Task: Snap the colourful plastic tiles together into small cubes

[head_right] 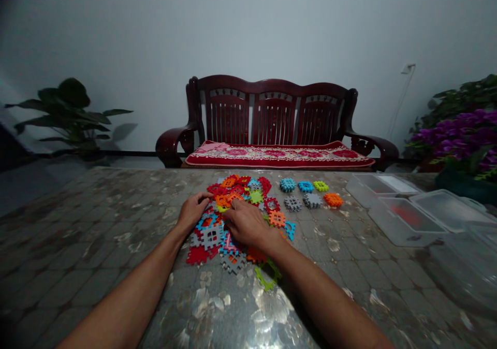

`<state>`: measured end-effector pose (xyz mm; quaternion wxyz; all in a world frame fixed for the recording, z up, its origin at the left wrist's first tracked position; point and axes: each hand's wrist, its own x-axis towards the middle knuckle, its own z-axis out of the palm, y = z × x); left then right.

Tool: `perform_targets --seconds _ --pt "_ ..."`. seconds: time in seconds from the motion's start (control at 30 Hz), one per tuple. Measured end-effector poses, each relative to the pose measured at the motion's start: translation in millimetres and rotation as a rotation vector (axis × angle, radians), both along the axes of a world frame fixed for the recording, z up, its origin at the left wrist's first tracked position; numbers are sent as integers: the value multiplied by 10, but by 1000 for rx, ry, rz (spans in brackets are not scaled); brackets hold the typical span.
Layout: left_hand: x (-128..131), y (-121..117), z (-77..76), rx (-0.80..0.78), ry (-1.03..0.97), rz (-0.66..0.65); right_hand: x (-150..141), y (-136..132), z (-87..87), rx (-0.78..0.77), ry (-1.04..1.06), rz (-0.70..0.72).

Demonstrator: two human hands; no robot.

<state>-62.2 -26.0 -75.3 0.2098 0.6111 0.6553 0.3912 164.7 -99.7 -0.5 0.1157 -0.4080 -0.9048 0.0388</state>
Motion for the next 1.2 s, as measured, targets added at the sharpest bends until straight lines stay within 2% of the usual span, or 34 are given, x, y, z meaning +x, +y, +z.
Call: perform_targets --seconds 0.17,0.37,0.57,0.8,0.93,1.07,1.2 --pt "9 -13 16 -8 -7 1 -89 36 12 23 -72 -28" --pt "-2 -20 33 -8 1 -4 -69 37 -27 -2 3 -67" --pt "-13 -14 48 -18 -9 -14 108 117 -148 -83 398 -194" --pt "-8 -15 31 -15 5 -4 413 269 -342 -101 862 -290" --pt "-8 -15 33 -17 34 -4 509 322 -468 -176 1036 -353" --pt "-8 -18 43 -35 44 -6 610 341 -526 -41 985 -337" --pt "-6 -22 44 -34 40 -3 707 333 -540 46 859 -249"
